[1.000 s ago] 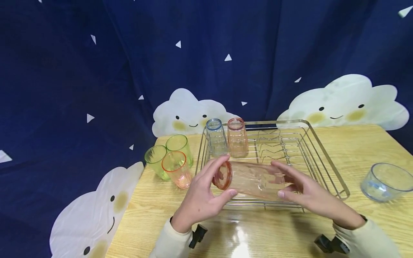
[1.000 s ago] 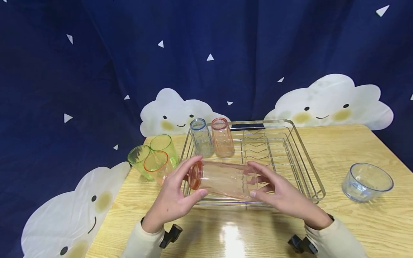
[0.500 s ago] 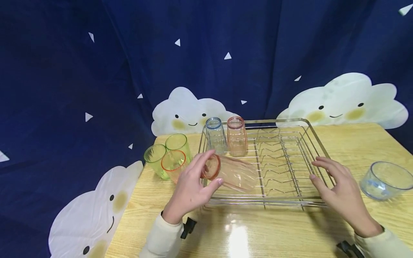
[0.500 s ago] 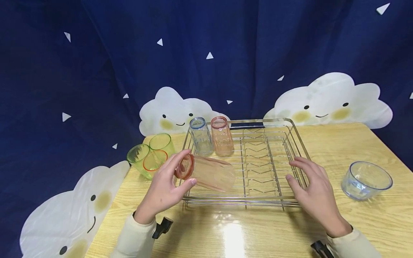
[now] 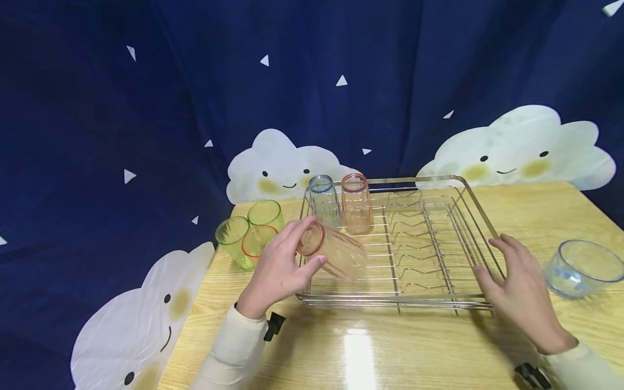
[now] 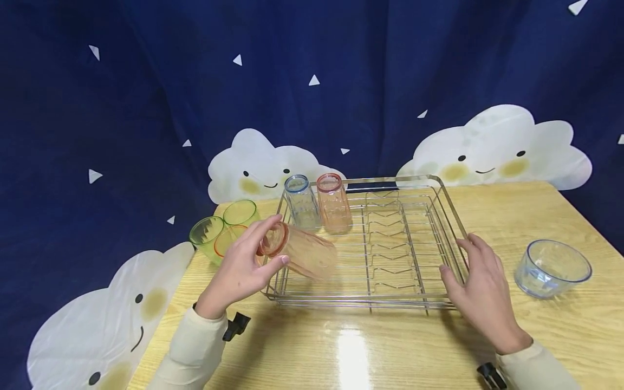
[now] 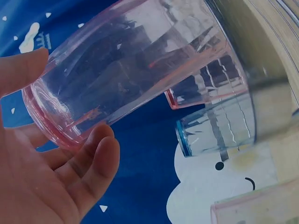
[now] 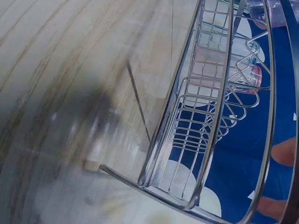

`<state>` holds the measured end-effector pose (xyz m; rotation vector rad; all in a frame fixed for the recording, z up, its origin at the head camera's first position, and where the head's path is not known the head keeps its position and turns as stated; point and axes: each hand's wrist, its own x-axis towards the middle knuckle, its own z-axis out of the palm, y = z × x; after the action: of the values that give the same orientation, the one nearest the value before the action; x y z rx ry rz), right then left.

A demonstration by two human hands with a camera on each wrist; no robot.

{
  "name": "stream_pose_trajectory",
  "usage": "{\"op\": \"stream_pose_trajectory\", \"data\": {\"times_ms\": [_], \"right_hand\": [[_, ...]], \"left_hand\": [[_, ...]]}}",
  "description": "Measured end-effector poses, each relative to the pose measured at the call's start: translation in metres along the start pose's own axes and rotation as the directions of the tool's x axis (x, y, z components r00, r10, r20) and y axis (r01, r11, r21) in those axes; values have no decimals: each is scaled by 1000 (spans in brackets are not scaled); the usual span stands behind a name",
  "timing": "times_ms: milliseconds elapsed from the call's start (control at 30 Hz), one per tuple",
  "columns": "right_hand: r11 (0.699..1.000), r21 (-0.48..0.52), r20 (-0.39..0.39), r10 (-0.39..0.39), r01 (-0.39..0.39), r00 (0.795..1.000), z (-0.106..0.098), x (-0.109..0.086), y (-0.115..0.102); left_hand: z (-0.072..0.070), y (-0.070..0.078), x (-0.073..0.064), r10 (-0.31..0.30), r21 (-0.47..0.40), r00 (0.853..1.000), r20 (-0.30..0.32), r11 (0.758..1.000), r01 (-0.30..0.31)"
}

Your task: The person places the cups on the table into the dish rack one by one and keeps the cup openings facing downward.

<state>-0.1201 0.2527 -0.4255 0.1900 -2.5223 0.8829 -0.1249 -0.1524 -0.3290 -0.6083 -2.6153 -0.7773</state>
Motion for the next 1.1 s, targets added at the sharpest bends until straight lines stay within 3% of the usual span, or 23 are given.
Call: {"op": "stream_pose_trajectory", "data": {"times_ms": [233,400,767,1100], "right_hand": [[994,-107,152,22,-6,988,1,-1,-1],[992,-126,197,23,2,980,1,-1,-5],[988,-152,205,32,0,978,-3,-4,2],[989,-147,185,25,2,982,-3,-4,2]], "left_hand": [[-2,-8,11,-63,45,997,40,997,61],[-2,-11,24,-125,106,989,78,988,116],[7,-13,67,-166,276,966,198,955,108],[19,-19,90,-180,362,950,256,929,79]]}}
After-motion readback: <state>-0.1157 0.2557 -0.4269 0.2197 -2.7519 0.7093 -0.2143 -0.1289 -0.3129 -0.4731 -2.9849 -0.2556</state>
